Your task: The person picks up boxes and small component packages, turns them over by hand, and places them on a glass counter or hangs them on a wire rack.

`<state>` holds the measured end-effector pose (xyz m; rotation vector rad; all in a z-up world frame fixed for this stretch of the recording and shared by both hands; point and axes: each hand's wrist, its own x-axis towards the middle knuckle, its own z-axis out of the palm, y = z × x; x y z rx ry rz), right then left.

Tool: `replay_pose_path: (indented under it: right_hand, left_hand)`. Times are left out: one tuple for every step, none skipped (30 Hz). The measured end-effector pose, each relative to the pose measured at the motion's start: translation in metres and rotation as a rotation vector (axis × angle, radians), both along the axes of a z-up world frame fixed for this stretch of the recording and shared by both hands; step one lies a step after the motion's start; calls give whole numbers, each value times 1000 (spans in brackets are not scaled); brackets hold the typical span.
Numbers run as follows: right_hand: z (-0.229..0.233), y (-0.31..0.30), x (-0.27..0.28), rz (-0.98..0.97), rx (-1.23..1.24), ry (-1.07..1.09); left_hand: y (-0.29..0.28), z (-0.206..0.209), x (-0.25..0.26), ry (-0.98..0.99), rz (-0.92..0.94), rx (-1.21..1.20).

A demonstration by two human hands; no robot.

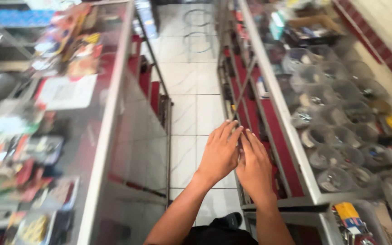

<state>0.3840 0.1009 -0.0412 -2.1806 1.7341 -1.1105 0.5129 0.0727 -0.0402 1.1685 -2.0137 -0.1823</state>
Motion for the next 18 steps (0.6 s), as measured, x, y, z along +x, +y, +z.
replay_pose_path:
  right_hand:
    - [-2,4,7,8,21,2]
    - [-4,8,14,17,42,4]
    - [-6,13,19,19,66,6]
    - [-8,17,24,33,60,18]
    - [-10,23,29,43,57,30]
    - [-11,28,34,54,55,42]
    - [-13,34,37,65,57,42]
    - [-14,39,40,76,59,42]
    - [-15,43,46,93,60,41]
    - [-16,49,52,114,72,33]
    - [-15,55,57,134,82,29]
    - [-15,60,64,155,93,24]
    - [-15,65,71,175,98,25]
    - [-15,70,78,195,102,26]
    - [-14,74,87,216,106,24]
    - [-12,79,94,244,106,21]
    - [-11,83,101,272,106,15]
    - [-9,88,109,299,107,9]
  left_hand:
    - [7,-1,9,13,14,1]
    - [14,-3,17,25,28,1]
    - [22,-5,23,38,36,4]
    - [29,-6,30,44,50,4]
    - [36,-8,37,49,60,7]
    - [42,-10,43,55,70,11]
    - [50,-12,47,58,82,17]
    - [57,-14,51,62,93,23]
    - [65,-15,57,64,110,28]
    - [73,-17,64,55,129,29]
    - [80,-18,69,50,147,27]
    - [88,-19,76,44,166,26]
    - [96,-21,82,42,198,25]
    - [104,-21,88,41,230,25]
    - [112,-21,95,35,264,23]
    - [119,-21,102,54,287,24]
    - [127,-20,110,70,309,24]
    - [136,-19,119,87,331,25]
